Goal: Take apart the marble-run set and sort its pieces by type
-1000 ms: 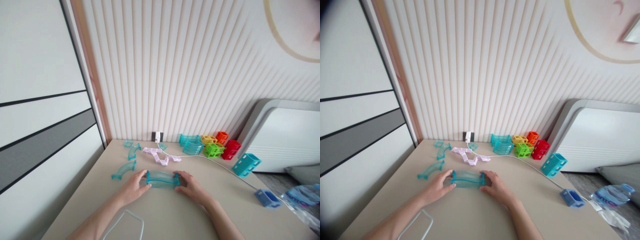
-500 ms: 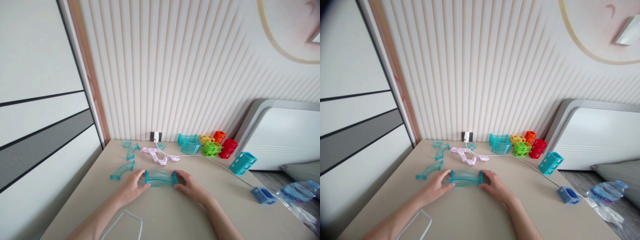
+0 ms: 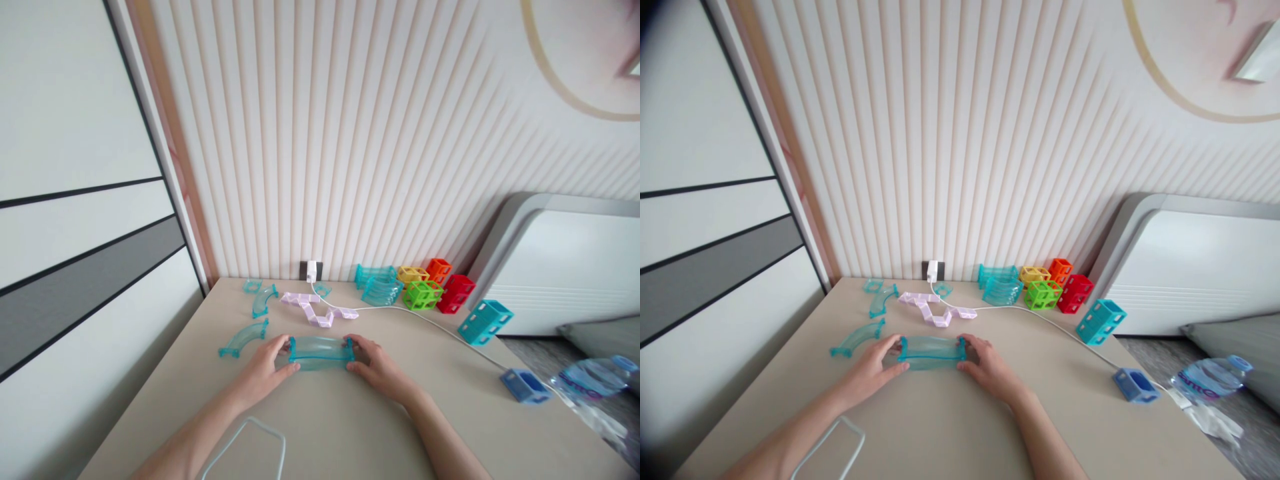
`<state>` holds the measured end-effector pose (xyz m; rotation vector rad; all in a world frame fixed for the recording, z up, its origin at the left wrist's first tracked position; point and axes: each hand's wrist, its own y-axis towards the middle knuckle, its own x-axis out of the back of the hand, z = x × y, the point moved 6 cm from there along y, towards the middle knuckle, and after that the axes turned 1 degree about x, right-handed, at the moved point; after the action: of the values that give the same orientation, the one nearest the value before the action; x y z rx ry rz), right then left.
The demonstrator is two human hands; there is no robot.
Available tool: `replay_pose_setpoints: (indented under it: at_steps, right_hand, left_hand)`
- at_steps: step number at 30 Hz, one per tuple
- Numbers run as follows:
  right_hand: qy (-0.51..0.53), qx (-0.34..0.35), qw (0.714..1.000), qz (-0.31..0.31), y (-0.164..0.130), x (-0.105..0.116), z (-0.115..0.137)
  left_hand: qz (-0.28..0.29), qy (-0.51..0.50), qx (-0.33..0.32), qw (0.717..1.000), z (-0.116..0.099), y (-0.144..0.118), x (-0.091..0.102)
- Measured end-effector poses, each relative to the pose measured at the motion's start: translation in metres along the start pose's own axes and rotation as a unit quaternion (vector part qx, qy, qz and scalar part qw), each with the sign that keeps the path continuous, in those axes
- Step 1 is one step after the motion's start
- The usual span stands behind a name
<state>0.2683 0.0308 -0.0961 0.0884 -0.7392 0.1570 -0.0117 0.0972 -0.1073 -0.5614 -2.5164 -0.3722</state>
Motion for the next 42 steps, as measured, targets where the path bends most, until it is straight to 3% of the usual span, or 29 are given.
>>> replay_pose_setpoints:
  at_steps: [12, 20, 27, 36, 42]
  right_hand:
    - [-0.001, 0.045, 0.999, -0.001, -0.003, 0.002, 0.005]
    - [0.010, 0.003, 1.000, 0.008, -0.003, 0.003, 0.004]
    - [0.005, -0.001, 1.000, 0.002, 0.000, 0.002, 0.002]
    - [-0.006, 0.055, 0.998, -0.004, -0.002, 0.004, 0.012]
    - [0.007, 0.082, 0.995, -0.060, -0.003, 0.013, 0.025]
  left_hand:
    - [0.006, 0.031, -0.014, 0.999, -0.002, 0.000, -0.001]
    - [0.011, 0.037, -0.010, 0.999, 0.003, -0.001, -0.002]
    - [0.017, 0.045, -0.008, 0.999, -0.004, -0.001, 0.001]
    - [0.027, 0.042, -0.005, 0.999, -0.007, -0.001, 0.000]
    - [0.038, 0.042, -0.021, 0.998, -0.013, -0.002, 0.000]
